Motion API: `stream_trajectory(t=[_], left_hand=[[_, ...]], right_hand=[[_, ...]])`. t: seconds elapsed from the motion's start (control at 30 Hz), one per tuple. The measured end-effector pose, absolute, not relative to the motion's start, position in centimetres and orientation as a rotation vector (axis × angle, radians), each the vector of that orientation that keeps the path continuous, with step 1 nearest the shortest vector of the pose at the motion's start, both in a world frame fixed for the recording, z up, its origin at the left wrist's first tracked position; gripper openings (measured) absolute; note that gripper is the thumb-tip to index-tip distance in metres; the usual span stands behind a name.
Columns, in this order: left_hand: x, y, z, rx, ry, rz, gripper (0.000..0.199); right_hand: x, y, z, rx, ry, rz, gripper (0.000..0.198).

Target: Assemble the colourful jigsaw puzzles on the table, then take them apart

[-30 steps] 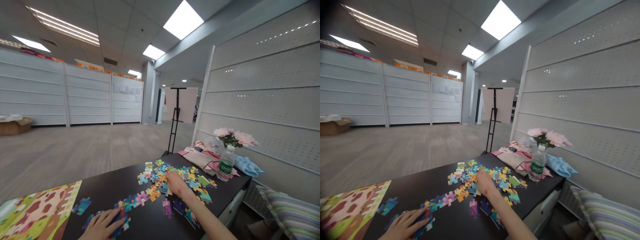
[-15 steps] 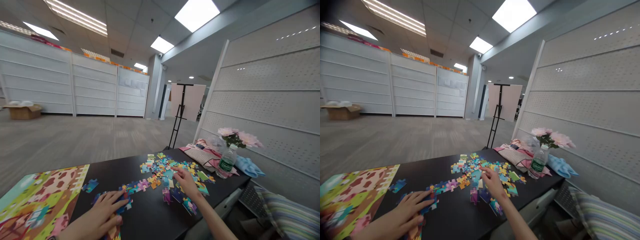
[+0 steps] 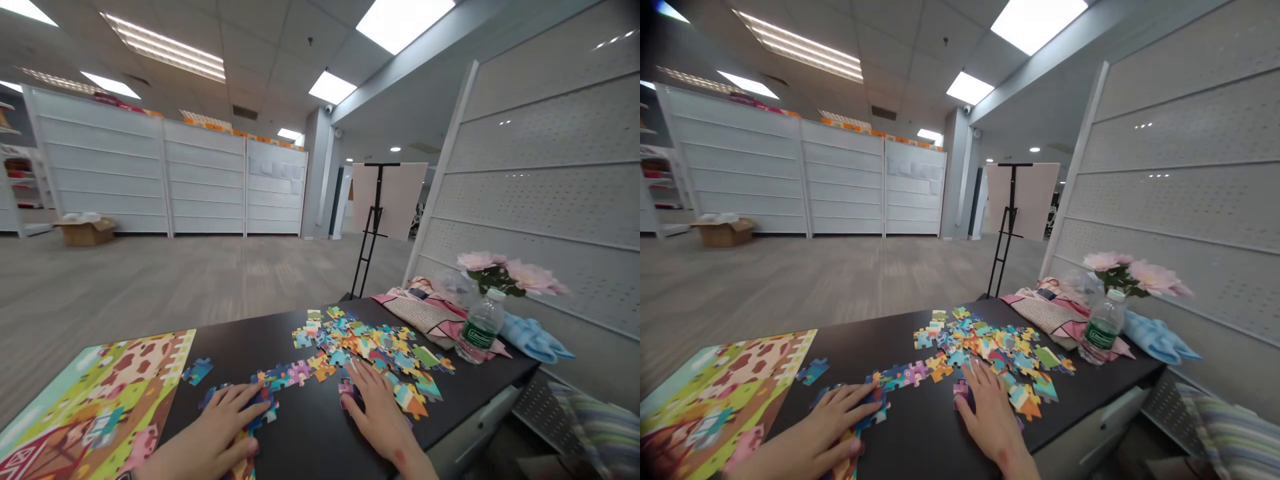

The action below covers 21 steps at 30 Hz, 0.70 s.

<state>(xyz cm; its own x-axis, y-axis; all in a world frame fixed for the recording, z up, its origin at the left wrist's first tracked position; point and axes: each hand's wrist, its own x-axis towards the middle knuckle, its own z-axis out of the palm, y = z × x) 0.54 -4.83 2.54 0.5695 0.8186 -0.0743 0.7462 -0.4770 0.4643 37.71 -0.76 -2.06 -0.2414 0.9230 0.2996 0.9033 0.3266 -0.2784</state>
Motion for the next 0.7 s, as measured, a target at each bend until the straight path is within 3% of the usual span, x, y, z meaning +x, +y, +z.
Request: stream_trajectory(t=[0.37,0.57,0.7], left_hand=[[0.3,-4.4,2.6,2.373,1.24,0.217,0.051],[-0.4,-3.9,2.1,2.41,1.172,0.229,0.079],[-0.4,-3.7,2.2,2.419,1.163,0.233,0.081]], right_hand=[[36.9,1.6,-0.9,-1.726,-2.088,-0.114,0.039],[34.9,6.7,0.4,-1.862,-2.058,-0.042,0.042],[34.2,7.2,0.4,-1.812,-2.035,0.072,0.035]])
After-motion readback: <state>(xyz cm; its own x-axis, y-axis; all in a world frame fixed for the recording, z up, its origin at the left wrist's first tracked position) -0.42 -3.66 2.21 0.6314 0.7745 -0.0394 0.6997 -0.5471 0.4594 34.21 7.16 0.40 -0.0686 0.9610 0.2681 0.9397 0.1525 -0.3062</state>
